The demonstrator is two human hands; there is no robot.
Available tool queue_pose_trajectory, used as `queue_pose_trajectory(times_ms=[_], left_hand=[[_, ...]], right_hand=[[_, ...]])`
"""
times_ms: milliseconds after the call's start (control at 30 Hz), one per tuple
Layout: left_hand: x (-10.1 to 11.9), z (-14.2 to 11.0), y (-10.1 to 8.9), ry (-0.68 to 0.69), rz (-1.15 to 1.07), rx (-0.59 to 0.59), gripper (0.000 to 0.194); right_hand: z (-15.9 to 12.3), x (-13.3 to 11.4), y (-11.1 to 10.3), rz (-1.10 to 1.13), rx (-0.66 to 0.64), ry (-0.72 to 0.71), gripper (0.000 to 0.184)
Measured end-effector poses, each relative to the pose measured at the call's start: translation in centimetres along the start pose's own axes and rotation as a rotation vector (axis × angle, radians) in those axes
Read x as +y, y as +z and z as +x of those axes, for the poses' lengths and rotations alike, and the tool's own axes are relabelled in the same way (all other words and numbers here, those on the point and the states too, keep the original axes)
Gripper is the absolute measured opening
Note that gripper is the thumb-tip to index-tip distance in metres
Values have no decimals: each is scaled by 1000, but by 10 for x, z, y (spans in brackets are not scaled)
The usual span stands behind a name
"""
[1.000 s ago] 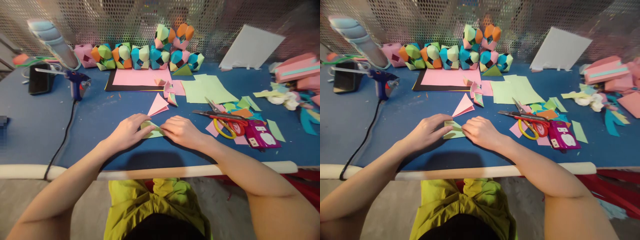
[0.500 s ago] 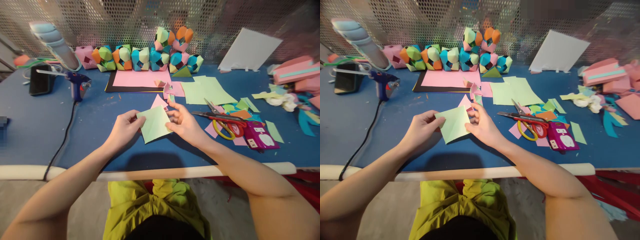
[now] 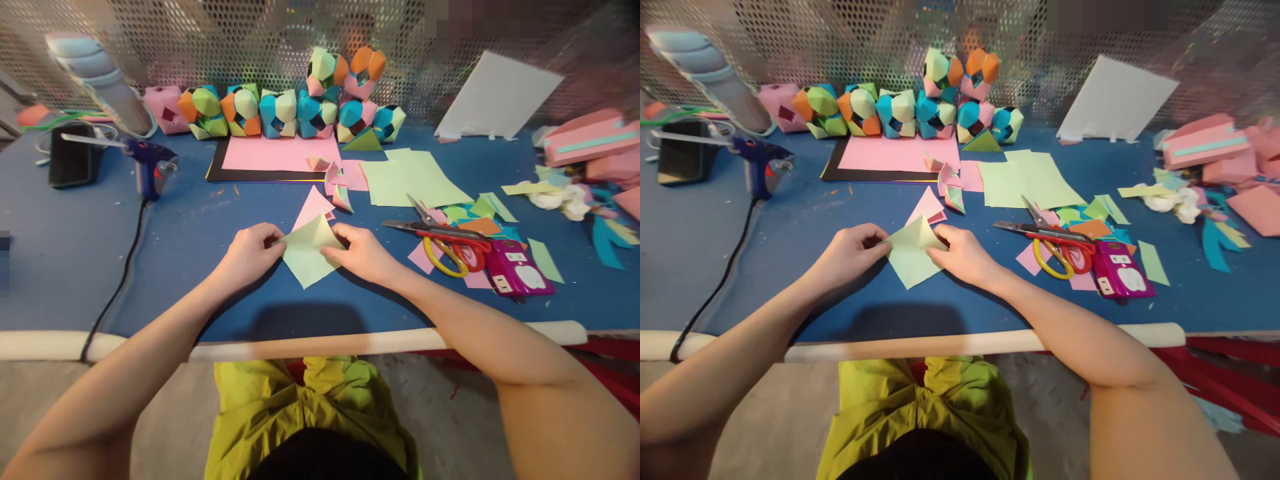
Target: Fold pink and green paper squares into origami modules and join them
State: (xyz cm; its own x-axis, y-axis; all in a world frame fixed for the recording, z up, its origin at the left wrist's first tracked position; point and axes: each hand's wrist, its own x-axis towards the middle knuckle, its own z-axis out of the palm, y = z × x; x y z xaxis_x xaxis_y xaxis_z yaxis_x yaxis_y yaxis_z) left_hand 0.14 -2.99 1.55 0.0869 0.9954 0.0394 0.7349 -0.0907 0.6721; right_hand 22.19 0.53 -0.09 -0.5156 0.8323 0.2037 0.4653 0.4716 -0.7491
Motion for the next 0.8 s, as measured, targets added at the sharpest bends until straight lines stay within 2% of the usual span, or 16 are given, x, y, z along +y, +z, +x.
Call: queue_pose_trajectory(times_ms=[133, 233, 400, 533, 800], left_hand=[[-8, 5, -3, 50, 91, -19, 22], [-12, 7, -3, 96, 113, -46, 25], [-11, 7, 0, 140, 168, -39, 26], [-13, 8, -2, 163, 162, -59, 27], [-19, 10, -6, 161, 120, -64, 28]], right_hand=[[0, 11, 4, -121, -49, -371, 10], [-1, 16, 7, -159, -97, -535, 16], [-5, 13, 13, -215, -73, -561, 29], [-6, 13, 15, -190, -25, -677, 28], [-5, 16, 13, -317, -100, -790, 27]])
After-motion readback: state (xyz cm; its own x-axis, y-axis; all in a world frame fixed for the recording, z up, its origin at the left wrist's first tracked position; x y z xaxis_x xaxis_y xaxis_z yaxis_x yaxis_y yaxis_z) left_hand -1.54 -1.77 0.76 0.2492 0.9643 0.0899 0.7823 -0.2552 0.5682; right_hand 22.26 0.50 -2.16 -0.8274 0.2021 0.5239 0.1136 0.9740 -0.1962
